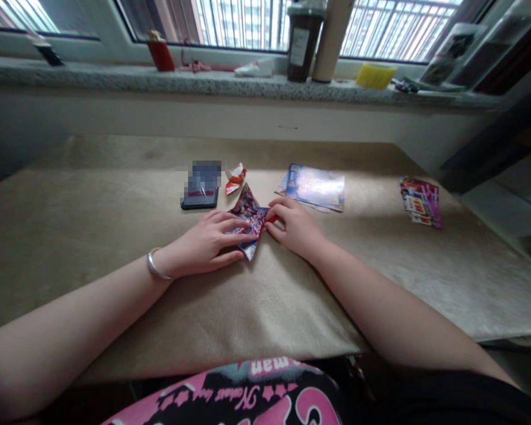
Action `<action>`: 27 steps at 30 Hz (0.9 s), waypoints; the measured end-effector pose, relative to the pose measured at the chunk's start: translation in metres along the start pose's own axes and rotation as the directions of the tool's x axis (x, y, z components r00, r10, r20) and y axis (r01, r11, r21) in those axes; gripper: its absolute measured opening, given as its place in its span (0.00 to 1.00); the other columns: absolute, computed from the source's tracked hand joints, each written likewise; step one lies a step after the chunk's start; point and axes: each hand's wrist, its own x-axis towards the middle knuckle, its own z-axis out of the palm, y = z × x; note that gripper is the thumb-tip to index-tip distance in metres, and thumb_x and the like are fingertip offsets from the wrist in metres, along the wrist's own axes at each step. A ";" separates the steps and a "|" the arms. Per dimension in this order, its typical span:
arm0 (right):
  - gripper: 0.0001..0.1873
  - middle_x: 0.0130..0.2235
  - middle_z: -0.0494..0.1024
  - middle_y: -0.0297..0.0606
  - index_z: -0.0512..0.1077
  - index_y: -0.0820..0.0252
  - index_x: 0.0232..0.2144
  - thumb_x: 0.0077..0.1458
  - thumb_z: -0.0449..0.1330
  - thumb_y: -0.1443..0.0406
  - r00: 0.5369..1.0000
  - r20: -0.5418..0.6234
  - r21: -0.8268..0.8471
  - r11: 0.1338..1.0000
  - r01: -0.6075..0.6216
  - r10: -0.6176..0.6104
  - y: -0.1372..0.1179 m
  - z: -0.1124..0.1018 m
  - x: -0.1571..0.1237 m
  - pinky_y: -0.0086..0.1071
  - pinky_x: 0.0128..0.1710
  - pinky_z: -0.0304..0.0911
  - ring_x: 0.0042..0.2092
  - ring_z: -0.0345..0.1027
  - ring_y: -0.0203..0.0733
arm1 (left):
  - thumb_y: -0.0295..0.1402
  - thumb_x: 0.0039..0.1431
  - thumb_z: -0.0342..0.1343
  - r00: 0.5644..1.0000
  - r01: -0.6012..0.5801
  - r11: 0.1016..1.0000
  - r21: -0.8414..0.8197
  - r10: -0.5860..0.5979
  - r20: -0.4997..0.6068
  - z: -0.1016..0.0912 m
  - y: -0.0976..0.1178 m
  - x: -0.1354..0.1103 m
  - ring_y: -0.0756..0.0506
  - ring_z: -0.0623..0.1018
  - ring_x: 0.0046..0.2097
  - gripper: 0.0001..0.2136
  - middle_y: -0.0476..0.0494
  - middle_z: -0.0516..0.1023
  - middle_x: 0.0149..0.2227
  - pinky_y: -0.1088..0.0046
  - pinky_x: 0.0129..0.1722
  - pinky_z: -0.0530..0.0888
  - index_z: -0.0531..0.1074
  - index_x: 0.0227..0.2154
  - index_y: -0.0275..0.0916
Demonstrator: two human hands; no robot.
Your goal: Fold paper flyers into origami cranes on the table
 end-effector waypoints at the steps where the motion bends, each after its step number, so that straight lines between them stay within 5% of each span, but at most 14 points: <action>1: 0.02 0.44 0.72 0.42 0.71 0.57 0.31 0.52 0.58 0.66 1.000 -0.007 0.008 1.000 -0.011 0.011 0.000 0.000 0.000 0.43 0.48 0.65 0.46 0.68 0.44 | 0.44 0.61 0.51 1.000 0.000 1.000 0.000 0.000 0.000 0.000 0.001 0.000 0.39 0.67 0.53 0.18 0.42 0.71 0.53 0.54 0.55 0.61 0.69 0.53 0.48; 6: 0.03 0.40 0.74 0.40 0.69 0.57 0.31 0.52 0.58 0.64 0.993 -0.033 0.044 0.993 -0.110 0.112 0.002 0.001 0.002 0.39 0.40 0.67 0.40 0.70 0.43 | 0.41 0.61 0.51 1.000 0.002 1.000 0.016 -0.002 -0.006 0.001 0.001 0.000 0.39 0.68 0.53 0.17 0.43 0.71 0.53 0.53 0.57 0.59 0.68 0.53 0.47; 12: 0.23 0.36 0.75 0.37 0.64 0.57 0.45 0.47 0.64 0.61 0.942 -0.061 0.189 0.930 -0.315 0.331 0.006 0.006 0.003 0.37 0.35 0.67 0.32 0.70 0.40 | 0.39 0.62 0.50 1.000 -0.011 1.000 0.015 0.011 -0.017 0.001 0.002 0.002 0.40 0.68 0.52 0.16 0.43 0.72 0.53 0.54 0.55 0.62 0.69 0.52 0.45; 18: 0.13 0.26 0.73 0.32 0.69 0.58 0.35 0.46 0.63 0.61 0.927 0.000 0.244 0.899 -0.364 0.376 0.006 0.006 0.007 0.34 0.29 0.63 0.27 0.66 0.38 | 0.36 0.62 0.51 0.999 -0.043 0.999 -0.015 0.043 -0.029 0.002 0.002 0.003 0.41 0.69 0.52 0.16 0.42 0.71 0.52 0.57 0.53 0.66 0.68 0.52 0.46; 27: 0.16 0.26 0.70 0.30 0.67 0.58 0.35 0.43 0.64 0.60 0.901 -0.012 0.366 0.840 -0.400 0.434 0.004 0.009 0.008 0.30 0.26 0.59 0.26 0.63 0.35 | 0.35 0.63 0.50 0.990 -0.067 0.997 -0.028 0.063 -0.129 0.001 0.001 0.005 0.41 0.67 0.54 0.12 0.40 0.70 0.54 0.59 0.54 0.68 0.73 0.47 0.42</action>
